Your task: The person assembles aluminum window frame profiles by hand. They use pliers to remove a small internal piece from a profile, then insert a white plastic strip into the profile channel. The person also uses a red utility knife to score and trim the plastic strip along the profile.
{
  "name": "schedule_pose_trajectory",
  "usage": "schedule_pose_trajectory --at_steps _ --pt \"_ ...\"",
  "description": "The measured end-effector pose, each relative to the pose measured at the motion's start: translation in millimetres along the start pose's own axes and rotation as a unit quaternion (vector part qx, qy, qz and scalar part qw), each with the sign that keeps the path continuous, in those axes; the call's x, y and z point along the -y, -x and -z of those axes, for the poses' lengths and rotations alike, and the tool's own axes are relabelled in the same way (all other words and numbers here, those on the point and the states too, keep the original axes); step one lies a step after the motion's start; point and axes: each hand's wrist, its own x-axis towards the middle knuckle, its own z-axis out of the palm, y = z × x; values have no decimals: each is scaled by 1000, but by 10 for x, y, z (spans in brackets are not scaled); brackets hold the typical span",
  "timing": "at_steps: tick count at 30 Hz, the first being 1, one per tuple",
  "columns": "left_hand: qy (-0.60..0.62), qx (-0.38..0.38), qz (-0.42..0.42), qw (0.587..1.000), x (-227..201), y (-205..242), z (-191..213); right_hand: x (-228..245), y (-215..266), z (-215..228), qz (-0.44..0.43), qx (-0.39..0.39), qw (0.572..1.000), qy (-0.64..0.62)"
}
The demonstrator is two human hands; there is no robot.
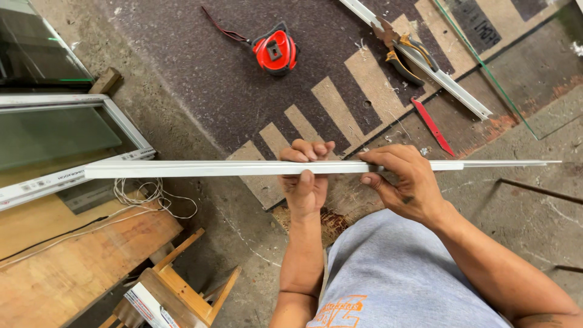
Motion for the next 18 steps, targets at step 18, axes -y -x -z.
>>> schedule_pose_trajectory --at_steps 18 --pt "40 -43 -158 986 -856 -271 -179 46 -26 64 144 -69 981 108"
